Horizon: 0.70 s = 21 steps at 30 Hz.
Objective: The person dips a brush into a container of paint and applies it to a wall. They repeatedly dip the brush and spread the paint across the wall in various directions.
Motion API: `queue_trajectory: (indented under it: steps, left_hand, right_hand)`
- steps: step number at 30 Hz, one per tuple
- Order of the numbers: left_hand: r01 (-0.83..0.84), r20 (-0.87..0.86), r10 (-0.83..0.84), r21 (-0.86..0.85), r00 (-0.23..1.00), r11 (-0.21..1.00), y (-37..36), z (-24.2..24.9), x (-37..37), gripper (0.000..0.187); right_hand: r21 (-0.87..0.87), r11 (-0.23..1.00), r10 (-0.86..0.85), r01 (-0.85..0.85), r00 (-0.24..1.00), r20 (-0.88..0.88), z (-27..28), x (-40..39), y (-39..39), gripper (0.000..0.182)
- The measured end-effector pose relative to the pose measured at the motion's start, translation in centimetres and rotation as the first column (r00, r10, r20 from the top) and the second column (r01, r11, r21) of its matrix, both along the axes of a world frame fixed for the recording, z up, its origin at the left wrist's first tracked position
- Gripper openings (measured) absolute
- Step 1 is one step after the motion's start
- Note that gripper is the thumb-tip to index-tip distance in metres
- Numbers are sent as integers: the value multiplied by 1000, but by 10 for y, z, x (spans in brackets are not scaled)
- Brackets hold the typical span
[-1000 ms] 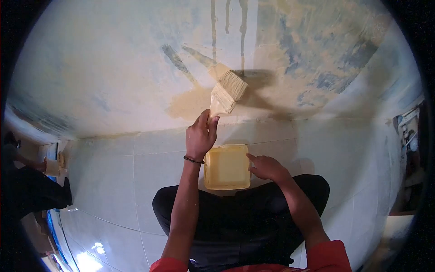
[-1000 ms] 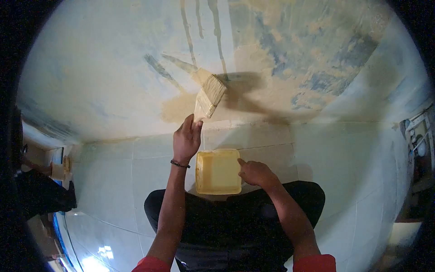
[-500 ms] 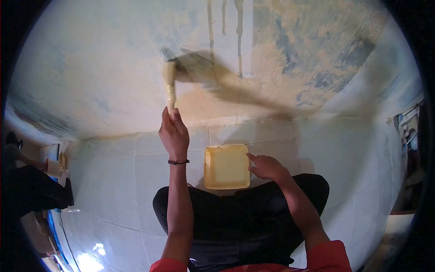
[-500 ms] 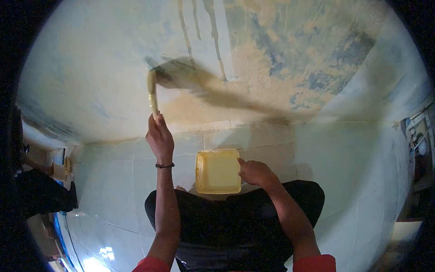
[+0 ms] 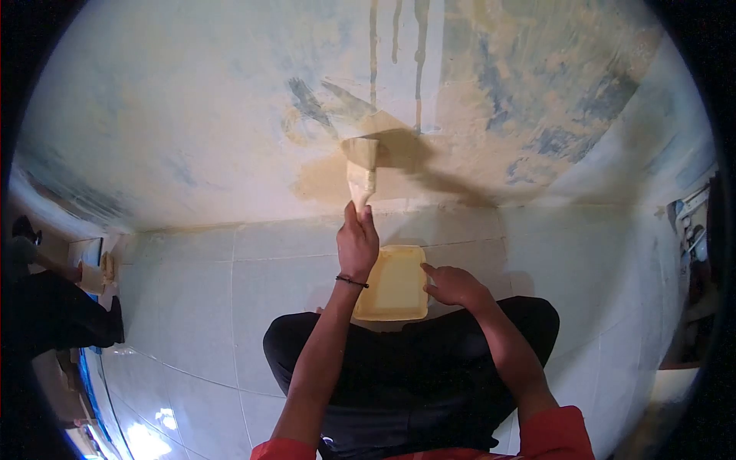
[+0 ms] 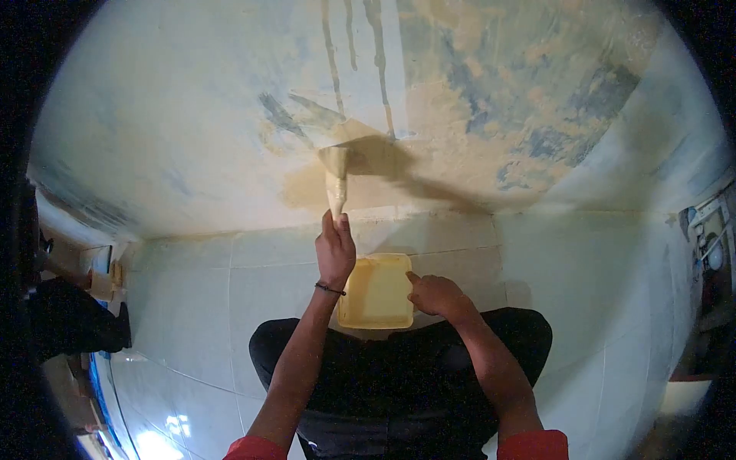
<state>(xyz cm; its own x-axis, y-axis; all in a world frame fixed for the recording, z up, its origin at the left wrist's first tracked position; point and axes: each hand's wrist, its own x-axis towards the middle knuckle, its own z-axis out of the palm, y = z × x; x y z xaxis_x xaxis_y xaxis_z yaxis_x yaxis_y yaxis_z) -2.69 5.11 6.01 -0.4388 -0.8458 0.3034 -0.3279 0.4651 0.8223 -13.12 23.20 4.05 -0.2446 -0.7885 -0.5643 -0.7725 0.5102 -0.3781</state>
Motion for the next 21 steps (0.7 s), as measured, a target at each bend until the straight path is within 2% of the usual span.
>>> queue_trajectory:
  steps: [4, 9, 12, 15, 16, 18, 19, 21]
  left_hand:
    - [144, 81, -140, -47, 987, 989, 3, 16, -1, 29]
    - [188, 24, -187, -73, 982, 979, 6, 59, 1, 29]
    - [159, -63, -171, -160, 983, 974, 5, 101, -2, 30]
    - [259, 23, -264, -282, 964, 924, 2, 130, -9, 33]
    - [260, 25, -264, -286, 964, 922, 5, 135, -14, 33]
    - [461, 120, -446, -265, 887, 847, 17, 146, -26, 36]
    - [490, 129, -473, -193, 871, 850, 21, 145, -30, 35]
    - [485, 139, -466, -184, 874, 855, 21, 140, -38, 35]
  right_hand:
    - [-34, 999, 8, -9, 1000, -14, -4, -1, 1, 56]
    - [-19, 1000, -13, 12, 1000, -7, -4, -2, 2, 56]
    - [-49, 999, -21, 20, 1000, -21, -7, -3, 3, 56]
    - [-92, 995, 25, -29, 998, -50, -4, -3, 3, 58]
    - [-103, 994, 34, -38, 998, -46, 0, -3, 3, 58]
    - [-122, 992, 37, -41, 999, -38, 5, -1, 5, 57]
    - [-129, 991, 20, -24, 999, -30, 6, -2, 5, 57]
    - [-138, 990, -7, 3, 1000, -26, 7, -3, 6, 56]
